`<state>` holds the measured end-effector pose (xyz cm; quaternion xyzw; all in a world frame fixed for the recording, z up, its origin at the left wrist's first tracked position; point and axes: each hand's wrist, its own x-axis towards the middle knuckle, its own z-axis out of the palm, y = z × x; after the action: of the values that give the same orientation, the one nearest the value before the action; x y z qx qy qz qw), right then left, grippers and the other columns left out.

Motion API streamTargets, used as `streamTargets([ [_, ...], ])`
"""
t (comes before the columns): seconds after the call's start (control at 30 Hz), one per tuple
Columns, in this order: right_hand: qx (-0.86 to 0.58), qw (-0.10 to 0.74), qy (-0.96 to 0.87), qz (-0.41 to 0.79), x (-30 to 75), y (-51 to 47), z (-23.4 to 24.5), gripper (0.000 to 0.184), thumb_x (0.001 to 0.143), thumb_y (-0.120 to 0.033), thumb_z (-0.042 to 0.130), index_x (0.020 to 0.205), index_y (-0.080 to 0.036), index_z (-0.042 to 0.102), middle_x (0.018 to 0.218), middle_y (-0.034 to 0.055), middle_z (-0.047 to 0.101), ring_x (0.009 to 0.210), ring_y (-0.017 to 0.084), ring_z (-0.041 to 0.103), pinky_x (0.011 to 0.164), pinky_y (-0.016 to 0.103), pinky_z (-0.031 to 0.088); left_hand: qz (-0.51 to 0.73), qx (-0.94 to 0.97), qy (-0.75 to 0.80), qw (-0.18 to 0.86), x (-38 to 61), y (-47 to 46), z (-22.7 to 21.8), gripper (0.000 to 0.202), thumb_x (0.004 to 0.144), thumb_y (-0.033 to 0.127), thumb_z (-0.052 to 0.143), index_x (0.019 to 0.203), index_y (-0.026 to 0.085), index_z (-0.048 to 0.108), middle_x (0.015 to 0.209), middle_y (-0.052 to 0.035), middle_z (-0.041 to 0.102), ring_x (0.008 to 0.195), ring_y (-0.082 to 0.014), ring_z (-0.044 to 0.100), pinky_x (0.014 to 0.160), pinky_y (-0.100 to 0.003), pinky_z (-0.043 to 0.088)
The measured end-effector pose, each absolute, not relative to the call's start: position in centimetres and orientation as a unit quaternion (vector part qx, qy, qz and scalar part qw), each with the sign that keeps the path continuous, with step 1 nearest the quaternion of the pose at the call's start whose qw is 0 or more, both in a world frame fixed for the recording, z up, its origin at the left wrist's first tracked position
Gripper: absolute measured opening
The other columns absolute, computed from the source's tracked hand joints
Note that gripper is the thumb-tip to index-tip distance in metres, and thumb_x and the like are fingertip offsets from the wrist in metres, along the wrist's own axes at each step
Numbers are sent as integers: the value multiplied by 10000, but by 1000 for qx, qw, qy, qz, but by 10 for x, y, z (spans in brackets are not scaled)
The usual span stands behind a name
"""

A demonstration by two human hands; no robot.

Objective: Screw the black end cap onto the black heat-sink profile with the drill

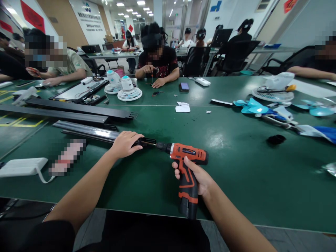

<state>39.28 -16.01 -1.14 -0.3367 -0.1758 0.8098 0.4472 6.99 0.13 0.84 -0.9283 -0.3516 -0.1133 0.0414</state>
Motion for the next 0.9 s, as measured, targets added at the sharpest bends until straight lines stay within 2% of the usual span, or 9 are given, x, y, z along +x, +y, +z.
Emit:
streamTargets([
  [0.13, -350, 461, -187, 794, 391, -162, -8, 348, 821, -453, 896, 941, -170, 734, 874, 18, 719, 697, 107, 672, 672, 203, 598, -111, -927, -356, 39, 70, 1, 10, 467, 1055, 553, 494, 1375, 229, 597, 1223, -82, 720, 1086, -282, 659, 991, -437, 430],
  [0.27, -346, 448, -223, 793, 389, -163, -8, 407, 808, -474, 898, 1012, -161, 738, 896, 39, 726, 678, 115, 664, 588, 211, 562, -99, -932, -349, 24, 71, 1, 12, 466, 1043, 565, 508, 1360, 245, 628, 1201, -85, 735, 1076, -286, 665, 992, -441, 436],
  [0.37, -341, 427, -222, 807, 386, -162, -9, 450, 837, -538, 854, 1046, -159, 733, 733, 15, 666, 626, 116, 612, 549, 208, 511, -103, -932, -348, 15, 70, -1, 12, 528, 1043, 581, 504, 1446, 245, 569, 1274, -110, 709, 1153, -306, 642, 1009, -449, 439],
  [0.5, -323, 451, -210, 805, 384, -164, -9, 455, 828, -571, 840, 1025, -178, 724, 633, -19, 557, 587, 119, 528, 525, 222, 460, -122, -918, -375, -37, 64, -1, 14, 897, 952, 660, 633, 1642, 184, 314, 1314, -148, 701, 1193, -330, 641, 1049, -451, 438],
  [0.57, -315, 474, -201, 797, 387, -167, -9, 445, 817, -576, 840, 1011, -193, 723, 612, -33, 514, 561, 118, 481, 516, 233, 454, -126, -914, -377, -83, 60, 0, 15, 1120, 822, 722, 757, 1666, 186, 251, 1386, -143, 677, 1253, -346, 623, 1078, -451, 439],
  [0.6, -313, 484, -196, 793, 389, -168, -8, 441, 803, -562, 855, 1010, -194, 727, 604, -38, 503, 551, 114, 465, 516, 233, 456, -128, -914, -374, -93, 58, 0, 15, 1152, 797, 725, 779, 1664, 179, 255, 1423, -151, 659, 1299, -354, 602, 1100, -458, 434],
  [0.67, -315, 500, -182, 786, 396, -171, -9, 434, 770, -524, 893, 1000, -190, 737, 613, -39, 525, 544, 98, 465, 515, 213, 457, -128, -917, -370, -82, 57, 1, 15, 1049, 818, 705, 768, 1625, 180, 351, 1439, -159, 653, 1326, -362, 592, 1112, -475, 432],
  [0.8, -349, 471, -161, 794, 406, -173, -15, 509, 786, -600, 857, 1057, -180, 758, 661, 10, 644, 596, 133, 589, 530, 228, 501, -118, -925, -361, -18, 59, 0, 14, 723, 919, 614, 706, 1470, 169, 564, 1375, -164, 694, 1291, -338, 628, 1112, -478, 427],
  [0.9, -351, 465, -141, 800, 408, -172, -18, 582, 773, -635, 854, 1120, -175, 770, 692, 22, 685, 602, 137, 618, 570, 238, 531, -125, -922, -365, 45, 60, -3, 16, 623, 939, 631, 679, 1392, 206, 631, 1318, -141, 727, 1257, -325, 650, 1180, -544, 320],
])
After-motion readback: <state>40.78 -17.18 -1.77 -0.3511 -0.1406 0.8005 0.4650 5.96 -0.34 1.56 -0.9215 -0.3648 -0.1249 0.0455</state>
